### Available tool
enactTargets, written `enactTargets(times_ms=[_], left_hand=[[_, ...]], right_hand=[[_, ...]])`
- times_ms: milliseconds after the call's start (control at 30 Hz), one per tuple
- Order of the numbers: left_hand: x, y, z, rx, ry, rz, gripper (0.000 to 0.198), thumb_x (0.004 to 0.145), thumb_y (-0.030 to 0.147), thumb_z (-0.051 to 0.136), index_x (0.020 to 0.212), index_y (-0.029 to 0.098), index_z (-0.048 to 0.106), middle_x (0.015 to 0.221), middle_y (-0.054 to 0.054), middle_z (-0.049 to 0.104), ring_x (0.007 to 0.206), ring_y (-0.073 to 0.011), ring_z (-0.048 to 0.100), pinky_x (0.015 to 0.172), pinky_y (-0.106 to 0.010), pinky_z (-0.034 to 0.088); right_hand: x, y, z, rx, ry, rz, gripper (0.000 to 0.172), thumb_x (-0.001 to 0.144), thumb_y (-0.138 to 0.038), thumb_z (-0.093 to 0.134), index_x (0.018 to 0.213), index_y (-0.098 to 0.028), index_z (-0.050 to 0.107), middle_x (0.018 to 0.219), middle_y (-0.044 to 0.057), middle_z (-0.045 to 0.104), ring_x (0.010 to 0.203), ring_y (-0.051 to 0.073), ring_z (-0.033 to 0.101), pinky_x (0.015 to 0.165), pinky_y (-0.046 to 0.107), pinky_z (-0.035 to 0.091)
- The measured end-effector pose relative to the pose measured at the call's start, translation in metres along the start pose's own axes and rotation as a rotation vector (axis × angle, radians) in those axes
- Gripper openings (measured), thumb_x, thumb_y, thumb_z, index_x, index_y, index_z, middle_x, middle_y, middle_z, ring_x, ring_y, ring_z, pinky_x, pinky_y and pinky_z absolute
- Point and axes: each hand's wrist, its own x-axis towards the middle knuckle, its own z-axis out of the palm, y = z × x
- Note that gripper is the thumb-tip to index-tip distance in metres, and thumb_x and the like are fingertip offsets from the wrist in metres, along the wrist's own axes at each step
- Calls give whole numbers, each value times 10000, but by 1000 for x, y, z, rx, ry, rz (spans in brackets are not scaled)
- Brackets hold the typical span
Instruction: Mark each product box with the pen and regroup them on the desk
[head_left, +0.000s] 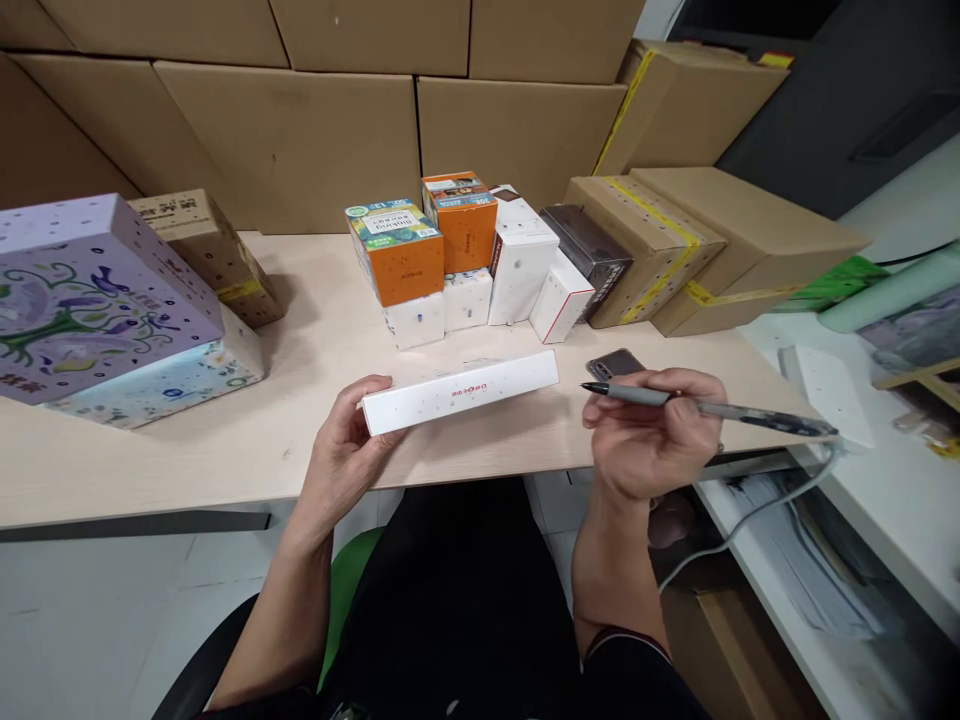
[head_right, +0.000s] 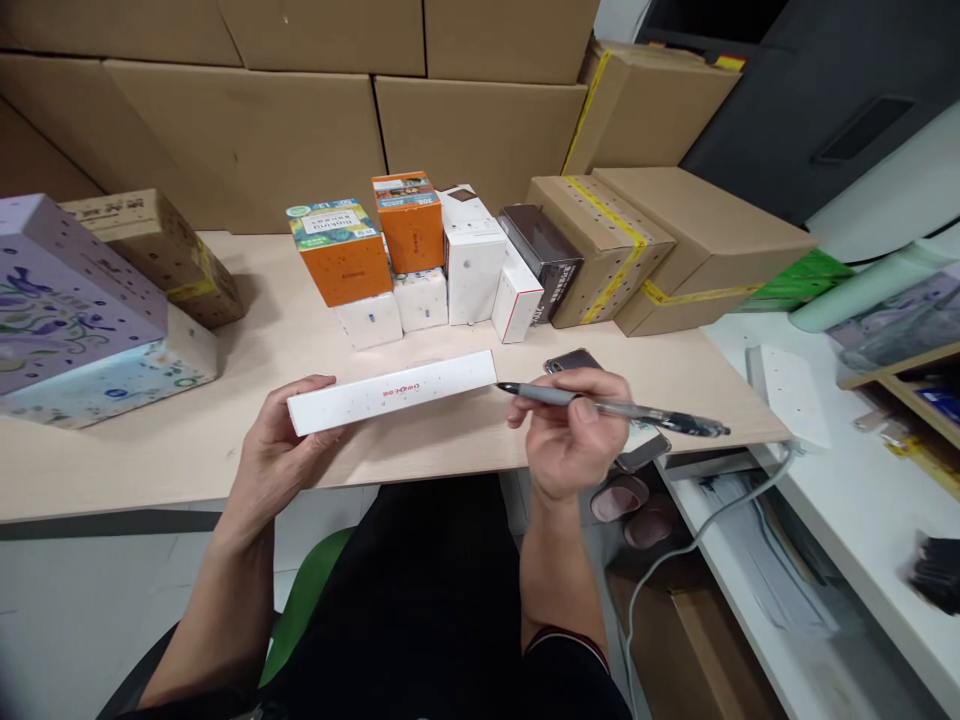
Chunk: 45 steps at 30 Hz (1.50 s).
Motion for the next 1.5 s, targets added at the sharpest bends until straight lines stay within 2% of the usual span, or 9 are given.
enactTargets(times_ms=[67, 167, 267, 367, 567, 1000, 1367, 1433, 1500], left_hand=[[0, 0, 0, 14, -3, 0, 363, 905, 328, 798, 1234, 255, 664, 1268, -68, 680, 958, -135, 674, 763, -240, 570], [-1, 2, 0, 32, -13, -11, 366, 906, 321, 796, 1240, 260, 659, 1259, -63, 683, 944, -131, 671, 757, -236, 567], [-1, 2, -1, 34, -27, -23, 362, 922, 305, 779, 1257, 268, 650, 1254, -60, 683, 943, -129, 670, 758, -233, 567], [-1, 0, -2, 29, -45, -8, 357, 936, 290, 763, 1271, 279, 642, 1266, -62, 676, 991, -139, 673, 796, -243, 574], [-3, -7, -2, 32, -61, 24, 406, 924, 244, 774, 1302, 300, 637, 1324, -65, 662, 1151, -163, 669, 896, -258, 572], [-2, -6, -3, 72, -45, 22, 386, 922, 243, 779, 1287, 286, 658, 1296, -66, 688, 1085, -168, 688, 822, -265, 585], [-1, -3, -2, 75, -45, 31, 361, 924, 238, 775, 1264, 282, 661, 1256, -59, 700, 1051, -154, 692, 821, -253, 581], [-2, -5, -2, 74, -43, 33, 367, 919, 242, 781, 1264, 275, 662, 1270, -66, 694, 1072, -160, 689, 837, -257, 584], [-2, -6, -2, 71, -39, 24, 373, 918, 242, 781, 1269, 273, 660, 1276, -67, 689, 1043, -151, 687, 813, -245, 582]], right_hand=[[-7, -8, 13, -60, -95, -6, 188, 989, -437, 502, 966, -280, 602, 742, 5, 666, 521, 173, 639, 431, 314, 495], [-16, -8, 26, -95, -265, -22, 154, 994, -418, 578, 1061, -291, 635, 854, 18, 713, 663, 187, 700, 588, 371, 592], [-20, 3, 32, -96, -379, -46, 104, 993, -326, 613, 1092, -301, 629, 882, -4, 714, 711, 163, 695, 642, 345, 586], [-22, 13, 35, -150, -432, -66, 66, 1000, -293, 589, 1060, -298, 617, 855, -17, 686, 711, 150, 674, 643, 329, 563], [-21, 16, 35, -239, -477, -107, 34, 1003, -308, 570, 1018, -301, 600, 815, -16, 642, 739, 172, 658, 668, 349, 556], [-18, 14, 37, -295, -564, -172, 107, 981, -231, 570, 1059, -304, 582, 860, -10, 631, 750, 165, 616, 685, 345, 554], [-17, 13, 39, -248, -553, -136, 89, 998, -238, 584, 1056, -301, 608, 876, -11, 633, 770, 153, 617, 698, 330, 557], [-17, 13, 40, -218, -517, -111, 47, 1007, -271, 583, 1036, -294, 611, 846, -15, 635, 725, 147, 613, 653, 319, 544], [-17, 12, 40, -145, -419, -82, 46, 1016, -303, 573, 993, -284, 608, 799, -22, 624, 670, 137, 600, 605, 304, 524]])
